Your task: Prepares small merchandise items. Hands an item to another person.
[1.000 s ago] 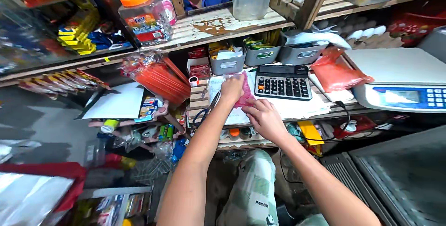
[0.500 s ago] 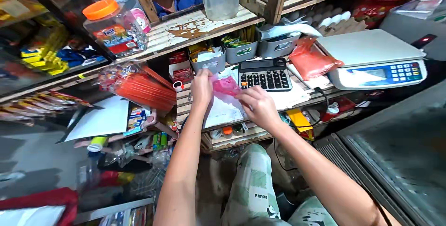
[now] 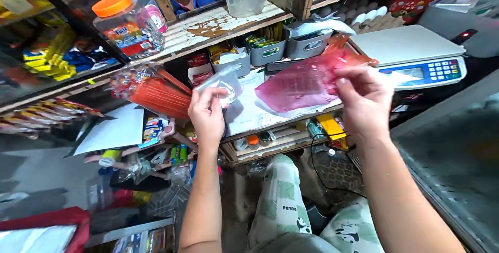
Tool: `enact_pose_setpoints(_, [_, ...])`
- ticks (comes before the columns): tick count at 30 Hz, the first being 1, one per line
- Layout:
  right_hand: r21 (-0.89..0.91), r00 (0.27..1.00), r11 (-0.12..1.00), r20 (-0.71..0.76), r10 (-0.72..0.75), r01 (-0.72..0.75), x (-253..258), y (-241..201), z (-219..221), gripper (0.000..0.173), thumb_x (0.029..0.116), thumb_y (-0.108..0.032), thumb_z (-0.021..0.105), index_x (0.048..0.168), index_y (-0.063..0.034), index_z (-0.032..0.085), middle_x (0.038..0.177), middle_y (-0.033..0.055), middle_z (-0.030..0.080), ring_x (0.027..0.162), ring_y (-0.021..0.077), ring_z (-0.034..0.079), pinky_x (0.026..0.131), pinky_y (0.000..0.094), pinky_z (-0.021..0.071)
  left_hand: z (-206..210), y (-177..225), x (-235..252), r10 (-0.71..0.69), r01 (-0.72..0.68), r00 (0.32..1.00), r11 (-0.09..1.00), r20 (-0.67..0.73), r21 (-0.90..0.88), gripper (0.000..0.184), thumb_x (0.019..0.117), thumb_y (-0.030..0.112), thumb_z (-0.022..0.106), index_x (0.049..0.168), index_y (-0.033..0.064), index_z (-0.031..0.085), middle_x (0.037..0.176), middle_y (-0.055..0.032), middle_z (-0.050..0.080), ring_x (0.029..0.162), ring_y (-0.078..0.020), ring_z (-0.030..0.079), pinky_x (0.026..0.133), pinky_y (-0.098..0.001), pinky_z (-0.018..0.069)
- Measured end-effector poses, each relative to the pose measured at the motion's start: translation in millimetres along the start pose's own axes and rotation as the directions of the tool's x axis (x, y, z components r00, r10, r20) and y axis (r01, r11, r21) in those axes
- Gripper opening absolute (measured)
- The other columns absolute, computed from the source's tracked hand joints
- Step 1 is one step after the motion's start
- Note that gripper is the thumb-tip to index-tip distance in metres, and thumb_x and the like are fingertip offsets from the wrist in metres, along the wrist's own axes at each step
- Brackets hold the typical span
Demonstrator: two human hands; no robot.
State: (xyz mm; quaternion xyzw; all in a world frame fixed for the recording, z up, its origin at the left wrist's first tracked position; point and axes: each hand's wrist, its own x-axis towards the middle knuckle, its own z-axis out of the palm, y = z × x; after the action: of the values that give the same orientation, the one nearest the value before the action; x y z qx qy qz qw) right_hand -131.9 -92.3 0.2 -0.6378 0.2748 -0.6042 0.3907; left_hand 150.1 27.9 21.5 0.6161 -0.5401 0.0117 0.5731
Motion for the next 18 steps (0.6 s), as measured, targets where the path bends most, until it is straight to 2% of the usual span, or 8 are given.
enact_pose_setpoints(1, [0.116, 0.995, 0.990, -0.057, 0.087, -0.080, -4, -1, -10, 0.023, 0.0998, -0.002, 0.055, 0.118, -0.0095, 0.065, 0.112, -0.0026, 0.068, 0.095, 0.0083, 0.068, 0.084, 0.0291, 0.0597, 8, -4, -8, -0.056, 0.055, 0.998, 0.998, 0.033, 0.031, 0.025, 0.0999, 0.002, 0.052, 0.111, 0.0043, 0.074, 0.114, -0.0115, 0.066, 0.091, -0.0148, 0.067, 0.080, -0.0335, 0.0582])
enact_pose_setpoints(3, [0.304, 0.960, 0.933, -0.137, 0.243, -0.193, -15, 1, -30, 0.026, 0.1009, 0.000, 0.052, 0.119, -0.0123, 0.065, 0.109, -0.0033, 0.069, 0.094, 0.0091, 0.069, 0.084, 0.0297, 0.0605, 31, -5, -27, -0.163, 0.173, 0.969, 0.984, 0.186, -0.038, 0.023, 0.1011, 0.006, 0.054, 0.115, 0.0039, 0.072, 0.118, -0.0126, 0.069, 0.095, -0.0188, 0.068, 0.082, -0.0387, 0.0586])
enact_pose_setpoints(7, [0.506, 0.865, 0.809, -0.214, 0.455, -0.300, -45, 19, -62, 0.027, 0.1042, 0.000, 0.045, 0.119, -0.0155, 0.062, 0.105, -0.0041, 0.069, 0.092, 0.0062, 0.068, 0.080, 0.0245, 0.0598, 96, 5, -60, -0.299, 0.416, 0.843, 0.889, 0.447, -0.190, 0.022, 0.1008, 0.018, 0.064, 0.115, 0.0029, 0.072, 0.119, -0.0137, 0.066, 0.100, -0.0203, 0.068, 0.088, -0.0402, 0.0585])
enact_pose_setpoints(10, [0.608, 0.810, 0.730, -0.230, 0.539, -0.313, -72, 35, -80, 0.029, 0.1044, 0.002, 0.040, 0.117, -0.0147, 0.060, 0.104, -0.0012, 0.070, 0.090, 0.0084, 0.070, 0.077, 0.0257, 0.0614, 131, 22, -76, -0.319, 0.563, 0.754, 0.764, 0.575, -0.314, 0.017, 0.0990, 0.004, 0.059, 0.112, -0.0032, 0.069, 0.108, -0.0115, 0.064, 0.091, -0.0144, 0.063, 0.083, -0.0333, 0.0565])
enact_pose_setpoints(12, [0.655, 0.759, 0.684, -0.254, 0.600, -0.322, -84, 44, -86, 0.028, 0.1039, 0.005, 0.038, 0.115, -0.0138, 0.057, 0.098, -0.0012, 0.070, 0.084, 0.0075, 0.070, 0.074, 0.0239, 0.0611, 147, 39, -80, -0.353, 0.626, 0.724, 0.697, 0.593, -0.349, 0.015, 0.0970, -0.002, 0.061, 0.110, -0.0036, 0.069, 0.102, -0.0112, 0.068, 0.085, -0.0123, 0.065, 0.079, -0.0316, 0.0573])
enact_pose_setpoints(15, [0.805, 0.586, 0.489, -0.227, 0.778, -0.337, -102, 56, -83, 0.023, 0.1061, -0.003, 0.037, 0.118, -0.0143, 0.053, 0.099, 0.0009, 0.067, 0.086, 0.0097, 0.069, 0.077, 0.0251, 0.0595, 167, 52, -85, -0.346, 0.586, 0.737, 0.755, 0.581, -0.294, 0.013, 0.0976, 0.002, 0.064, 0.107, -0.0034, 0.071, 0.106, -0.0138, 0.068, 0.090, -0.0161, 0.067, 0.083, -0.0354, 0.0575])
enact_pose_setpoints(16, [0.856, 0.518, 0.404, -0.198, 0.832, -0.323, -109, 58, -81, 0.022, 0.1092, -0.015, 0.037, 0.127, -0.0135, 0.050, 0.110, 0.0044, 0.066, 0.097, 0.0148, 0.069, 0.084, 0.0306, 0.0596, 171, 54, -88, -0.299, 0.514, 0.772, 0.813, 0.561, -0.274, 0.011, 0.0974, 0.003, 0.064, 0.104, -0.0030, 0.071, 0.106, -0.0139, 0.069, 0.090, -0.0166, 0.067, 0.083, -0.0358, 0.0575])
enact_pose_setpoints(18, [0.918, 0.503, 0.282, -0.110, 0.857, -0.280, -119, 66, -81, 0.054, 0.1087, -0.047, 0.038, 0.152, -0.0138, 0.035, 0.145, 0.0126, 0.051, 0.129, 0.0291, 0.057, 0.104, 0.0472, 0.0523, 178, 57, -91, -0.132, 0.295, 0.855, 0.920, 0.502, -0.260, 0.008, 0.0944, 0.003, 0.067, 0.097, -0.0024, 0.072, 0.108, -0.0145, 0.068, 0.093, -0.0177, 0.068, 0.085, -0.0356, 0.0588])
